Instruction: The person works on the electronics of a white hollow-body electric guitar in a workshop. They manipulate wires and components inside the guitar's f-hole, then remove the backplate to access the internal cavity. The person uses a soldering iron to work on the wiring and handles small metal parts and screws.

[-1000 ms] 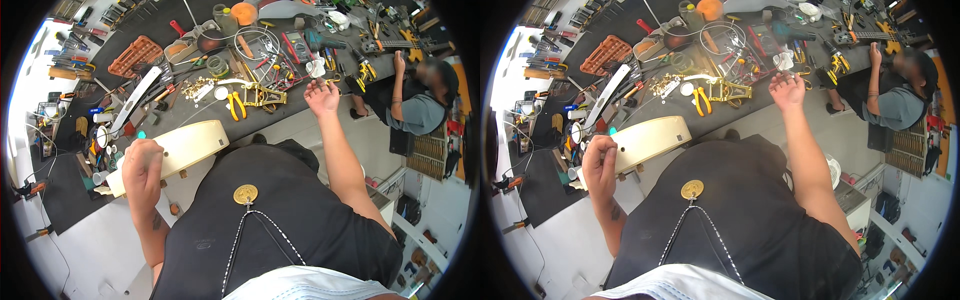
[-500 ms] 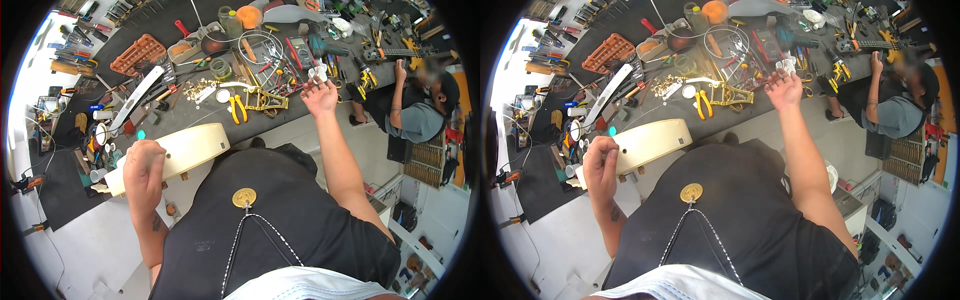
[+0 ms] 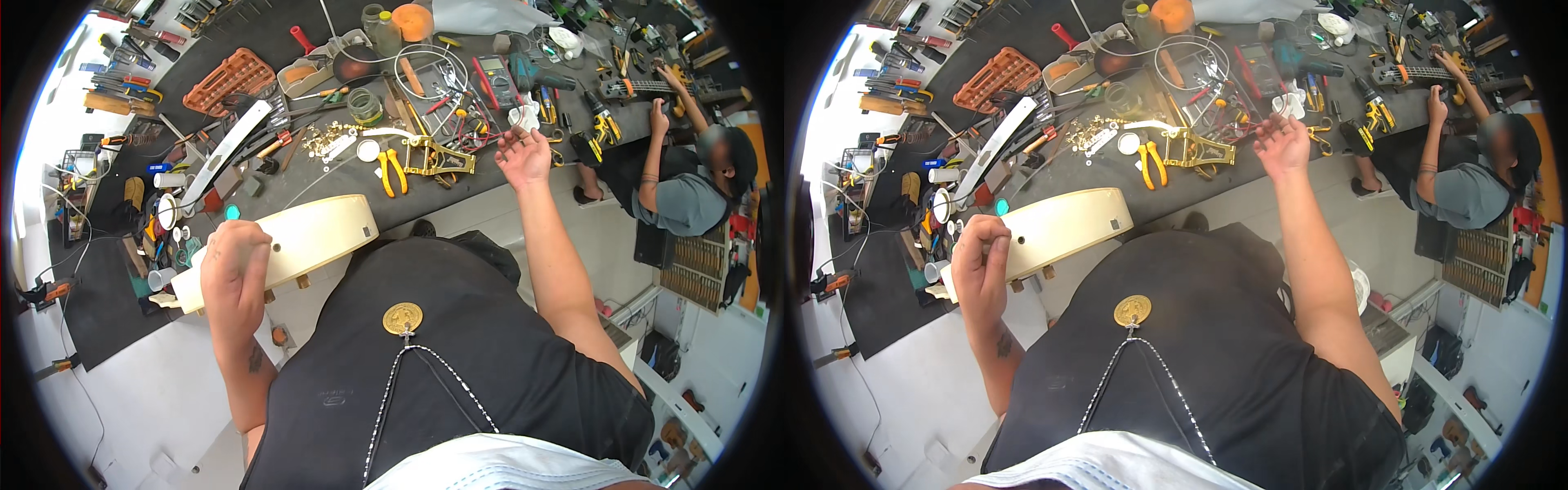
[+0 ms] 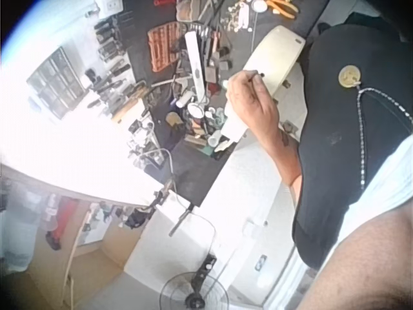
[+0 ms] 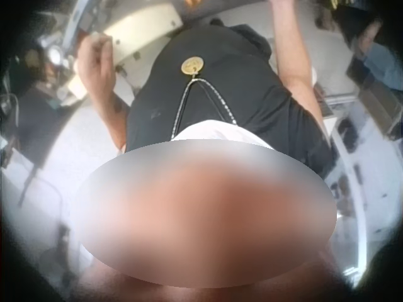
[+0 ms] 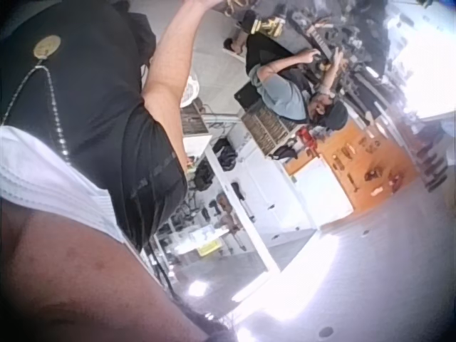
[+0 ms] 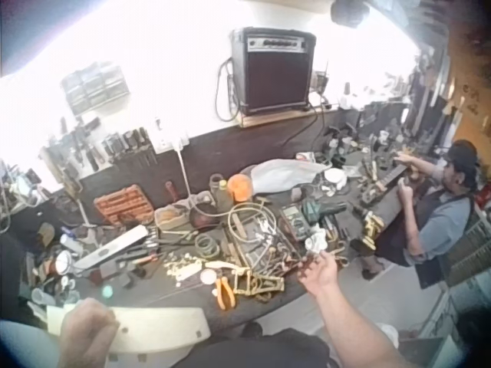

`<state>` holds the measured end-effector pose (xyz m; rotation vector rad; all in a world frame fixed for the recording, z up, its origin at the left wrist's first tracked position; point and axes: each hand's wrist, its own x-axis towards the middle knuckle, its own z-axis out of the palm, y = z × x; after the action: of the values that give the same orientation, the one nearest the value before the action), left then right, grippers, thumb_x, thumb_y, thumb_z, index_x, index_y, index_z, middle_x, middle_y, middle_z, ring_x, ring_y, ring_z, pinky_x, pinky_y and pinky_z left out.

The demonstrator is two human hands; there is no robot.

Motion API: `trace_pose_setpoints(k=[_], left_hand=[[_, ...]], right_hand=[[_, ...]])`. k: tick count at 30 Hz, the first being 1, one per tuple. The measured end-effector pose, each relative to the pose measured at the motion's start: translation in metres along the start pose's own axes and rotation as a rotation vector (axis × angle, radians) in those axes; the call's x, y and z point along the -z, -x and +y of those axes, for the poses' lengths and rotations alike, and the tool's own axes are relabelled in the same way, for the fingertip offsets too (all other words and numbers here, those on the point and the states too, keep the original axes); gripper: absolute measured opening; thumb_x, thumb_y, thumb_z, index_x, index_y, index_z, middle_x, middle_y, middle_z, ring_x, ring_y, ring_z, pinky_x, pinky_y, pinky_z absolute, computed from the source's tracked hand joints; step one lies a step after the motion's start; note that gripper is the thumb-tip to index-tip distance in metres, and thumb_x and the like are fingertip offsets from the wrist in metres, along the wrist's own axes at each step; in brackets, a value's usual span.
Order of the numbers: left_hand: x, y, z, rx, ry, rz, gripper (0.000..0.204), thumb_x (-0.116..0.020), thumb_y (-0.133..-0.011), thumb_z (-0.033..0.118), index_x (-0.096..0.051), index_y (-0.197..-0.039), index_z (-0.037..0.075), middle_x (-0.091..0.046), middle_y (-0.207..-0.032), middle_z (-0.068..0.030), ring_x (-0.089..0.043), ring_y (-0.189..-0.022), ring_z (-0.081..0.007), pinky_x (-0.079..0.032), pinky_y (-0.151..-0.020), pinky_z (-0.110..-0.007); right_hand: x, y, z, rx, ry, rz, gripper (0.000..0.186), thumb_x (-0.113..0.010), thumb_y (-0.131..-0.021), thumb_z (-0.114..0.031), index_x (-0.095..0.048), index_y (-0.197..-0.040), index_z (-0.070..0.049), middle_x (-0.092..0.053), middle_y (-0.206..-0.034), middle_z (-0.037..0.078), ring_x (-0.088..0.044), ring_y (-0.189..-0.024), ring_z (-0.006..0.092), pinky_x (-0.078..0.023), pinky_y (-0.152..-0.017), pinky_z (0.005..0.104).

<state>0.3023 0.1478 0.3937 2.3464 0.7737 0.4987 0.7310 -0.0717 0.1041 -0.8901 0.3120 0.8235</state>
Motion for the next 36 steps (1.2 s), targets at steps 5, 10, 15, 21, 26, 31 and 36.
trace_pose_setpoints(k=[5, 10, 15, 21, 26, 31, 36], left_hand=[[-0.001, -0.001, 0.002, -0.001, -0.008, 0.007, 0.005, -0.066, -0.096, -0.002, -0.065, -0.100, 0.002, -0.066, -0.096, -0.0111, -0.060, -0.091, -0.0284, -0.046, -0.087, -0.037], [-0.001, 0.000, 0.003, 0.006, 0.019, 0.018, 0.004, -0.065, -0.096, -0.002, -0.065, -0.099, 0.001, -0.066, -0.095, -0.0112, -0.060, -0.090, -0.0281, -0.046, -0.087, -0.037], [0.000, 0.000, 0.002, -0.002, 0.041, 0.023, 0.003, -0.064, -0.097, -0.002, -0.064, -0.098, 0.001, -0.066, -0.096, -0.0113, -0.060, -0.090, -0.0279, -0.046, -0.086, -0.037], [0.000, 0.001, -0.001, 0.014, 0.068, 0.029, 0.008, -0.066, -0.094, -0.005, -0.064, -0.099, 0.002, -0.067, -0.096, -0.0110, -0.060, -0.090, -0.0271, -0.046, -0.086, -0.038], [0.003, 0.001, -0.003, 0.011, 0.070, 0.025, 0.014, -0.068, -0.092, -0.006, -0.066, -0.101, 0.004, -0.067, -0.094, -0.0092, -0.061, -0.088, -0.0270, -0.045, -0.086, -0.038], [0.004, -0.005, -0.006, -0.046, 0.055, 0.009, 0.015, -0.071, -0.090, -0.004, -0.067, -0.100, 0.006, -0.069, -0.093, -0.0067, -0.062, -0.085, -0.0258, -0.045, -0.083, -0.038], [0.006, -0.007, -0.009, -0.052, 0.072, 0.017, 0.018, -0.075, -0.085, -0.003, -0.068, -0.098, 0.007, -0.069, -0.091, -0.0059, -0.064, -0.084, -0.0264, -0.045, -0.083, -0.039]], right_hand=[[0.008, -0.005, 0.014, -0.037, 0.017, 0.054, 0.036, -0.058, -0.103, -0.042, -0.064, -0.119, -0.012, -0.064, -0.108, 0.003, -0.061, -0.099, 0.0214, -0.046, -0.086, 0.0403], [0.012, -0.008, 0.022, -0.069, 0.011, 0.114, 0.031, -0.060, -0.103, -0.039, -0.064, -0.117, -0.012, -0.064, -0.103, 0.002, -0.061, -0.093, 0.0204, -0.046, -0.083, 0.0386], [0.017, -0.013, 0.022, -0.068, 0.059, 0.130, 0.027, -0.063, -0.102, -0.037, -0.064, -0.113, -0.012, -0.064, -0.099, 0.001, -0.061, -0.090, 0.0201, -0.047, -0.080, 0.0391], [0.012, -0.017, 0.031, 0.046, 0.209, 0.140, 0.016, -0.069, -0.101, -0.027, -0.068, -0.104, -0.012, -0.065, -0.091, -0.001, -0.063, -0.082, 0.0155, -0.047, -0.072, 0.0347], [-0.014, -0.020, 0.060, 0.364, 0.663, -0.011, 0.013, -0.068, -0.103, -0.020, -0.071, -0.104, -0.007, -0.063, -0.085, -0.003, -0.059, -0.075, 0.0083, -0.046, -0.063, 0.0286], [-0.098, -0.024, 0.099, 0.366, 1.159, -0.380, 0.026, -0.071, -0.101, -0.024, -0.072, -0.103, 0.001, -0.071, -0.090, 0.006, -0.064, -0.084, 0.0138, -0.052, -0.080, 0.0328], [-0.126, -0.042, 0.150, 0.177, 1.101, -0.491, 0.016, -0.069, -0.102, -0.018, -0.070, -0.101, -0.002, -0.060, -0.073, -0.001, -0.056, -0.065, 0.0098, -0.045, -0.061, 0.0277]])
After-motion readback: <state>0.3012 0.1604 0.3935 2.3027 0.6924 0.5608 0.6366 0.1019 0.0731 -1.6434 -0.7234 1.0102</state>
